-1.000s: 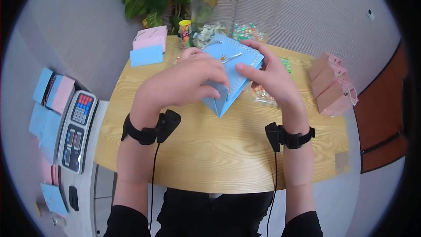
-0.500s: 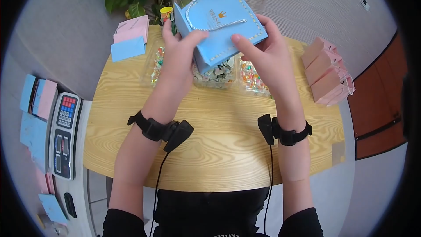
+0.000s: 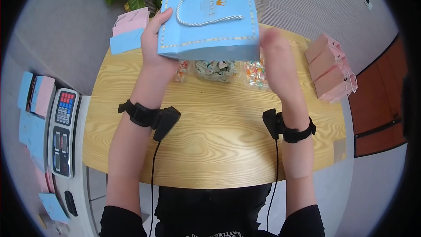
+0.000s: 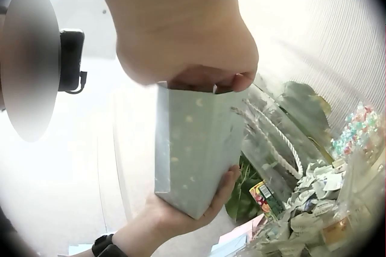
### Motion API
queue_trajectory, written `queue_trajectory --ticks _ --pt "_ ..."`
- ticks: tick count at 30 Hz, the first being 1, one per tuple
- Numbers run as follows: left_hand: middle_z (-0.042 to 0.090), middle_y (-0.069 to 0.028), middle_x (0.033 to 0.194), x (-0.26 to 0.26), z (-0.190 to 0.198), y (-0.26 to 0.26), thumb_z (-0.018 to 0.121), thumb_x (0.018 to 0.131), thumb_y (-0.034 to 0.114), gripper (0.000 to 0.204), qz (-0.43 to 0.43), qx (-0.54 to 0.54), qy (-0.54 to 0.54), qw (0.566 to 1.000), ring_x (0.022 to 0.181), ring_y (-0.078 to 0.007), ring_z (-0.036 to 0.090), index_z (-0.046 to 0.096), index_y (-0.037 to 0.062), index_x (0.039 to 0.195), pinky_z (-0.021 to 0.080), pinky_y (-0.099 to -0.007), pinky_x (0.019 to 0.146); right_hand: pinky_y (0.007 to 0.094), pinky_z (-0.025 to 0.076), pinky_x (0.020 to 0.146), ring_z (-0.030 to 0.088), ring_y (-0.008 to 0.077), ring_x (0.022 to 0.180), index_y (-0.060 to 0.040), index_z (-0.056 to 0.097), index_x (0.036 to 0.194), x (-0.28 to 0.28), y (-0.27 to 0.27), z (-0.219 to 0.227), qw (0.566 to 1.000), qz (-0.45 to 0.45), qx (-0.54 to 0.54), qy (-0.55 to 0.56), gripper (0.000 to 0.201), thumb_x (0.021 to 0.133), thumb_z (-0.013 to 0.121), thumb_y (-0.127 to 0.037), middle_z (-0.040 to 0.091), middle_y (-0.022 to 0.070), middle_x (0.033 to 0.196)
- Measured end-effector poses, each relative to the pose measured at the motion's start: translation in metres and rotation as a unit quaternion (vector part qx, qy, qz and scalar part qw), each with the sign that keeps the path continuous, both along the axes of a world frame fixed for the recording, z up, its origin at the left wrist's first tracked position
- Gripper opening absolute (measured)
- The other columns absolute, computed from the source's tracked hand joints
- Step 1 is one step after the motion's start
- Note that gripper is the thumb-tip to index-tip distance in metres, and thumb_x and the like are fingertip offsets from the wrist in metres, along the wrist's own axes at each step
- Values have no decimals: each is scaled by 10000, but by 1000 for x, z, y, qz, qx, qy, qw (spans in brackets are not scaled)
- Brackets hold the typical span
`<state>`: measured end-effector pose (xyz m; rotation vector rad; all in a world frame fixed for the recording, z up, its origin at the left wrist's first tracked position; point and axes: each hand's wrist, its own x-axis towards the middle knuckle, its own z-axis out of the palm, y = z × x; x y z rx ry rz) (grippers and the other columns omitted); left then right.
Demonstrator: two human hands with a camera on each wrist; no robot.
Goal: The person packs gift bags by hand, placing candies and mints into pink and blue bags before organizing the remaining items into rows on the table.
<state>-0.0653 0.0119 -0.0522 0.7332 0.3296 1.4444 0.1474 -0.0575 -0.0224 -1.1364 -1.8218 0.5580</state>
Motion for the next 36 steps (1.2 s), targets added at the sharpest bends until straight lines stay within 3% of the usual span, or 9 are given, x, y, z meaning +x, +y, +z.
queue_trajectory --ticks 2,5,7,10,13,24,33,35,36 --pt "608 -125 1212 -5 1 -1 515 943 245 417 -22 13 17 1000 1097 -240 607 497 0 1279 496 -401 928 281 447 657 533 119 745 -53 714 948 3 13 -4 972 53 39 224 145 906 645 -174 620 23 841" --pt "615 -128 1205 -3 7 -7 506 952 241 422 -18 15 53 998 1076 -228 621 489 -11 1290 508 -381 918 271 443 633 522 113 748 -53 696 1000 1 11 2 950 -22 128 284 147 925 573 -82 612 5 875" --pt "620 -128 1199 3 6 -10 510 952 242 434 -28 12 64 998 1061 -226 628 483 -21 1297 512 -374 913 282 469 670 550 144 787 -48 690 1007 14 21 -7 965 -64 166 192 149 891 600 -72 628 29 913" --pt "583 -114 1245 9 5 -15 527 942 232 501 -66 22 91 993 1111 -202 592 419 -4 1370 489 -348 942 324 506 724 616 255 862 -44 672 1046 16 16 -5 920 -58 354 -156 322 739 738 -112 664 90 992" --pt "531 -97 1309 18 4 -22 541 933 220 600 -105 74 144 981 1183 -178 538 327 21 1457 448 -325 985 354 500 784 619 273 955 -34 688 1001 4 -8 -6 974 22 223 -35 329 719 758 -188 670 93 1002" --pt "480 -95 1365 35 -2 -39 508 965 272 596 -173 13 150 973 1225 -189 496 287 80 1483 421 -336 1014 363 501 784 621 274 966 -33 691 992 0 21 -1 957 15 282 -61 332 722 757 -215 672 94 1007" --pt "563 -181 1288 1 8 -25 455 993 267 475 -240 78 65 965 1137 -268 596 425 -41 1354 503 -382 956 372 502 783 624 275 975 -31 695 983 6 -5 -11 934 -3 346 -92 336 726 755 -239 674 96 1012" --pt "558 -184 1290 11 15 -42 453 1001 307 497 -63 104 246 962 1125 -268 598 423 -38 1359 516 -376 939 374 503 783 624 275 977 -31 695 981 -9 -6 -11 927 -10 362 -94 338 727 755 -245 675 96 1013" --pt "558 -184 1290 12 15 -43 453 1001 307 497 -70 106 252 959 1125 -268 598 423 -38 1359 516 -376 939 375 503 783 624 275 978 -31 696 980 -14 -4 -11 925 -13 369 -96 338 727 755 -248 675 96 1014"
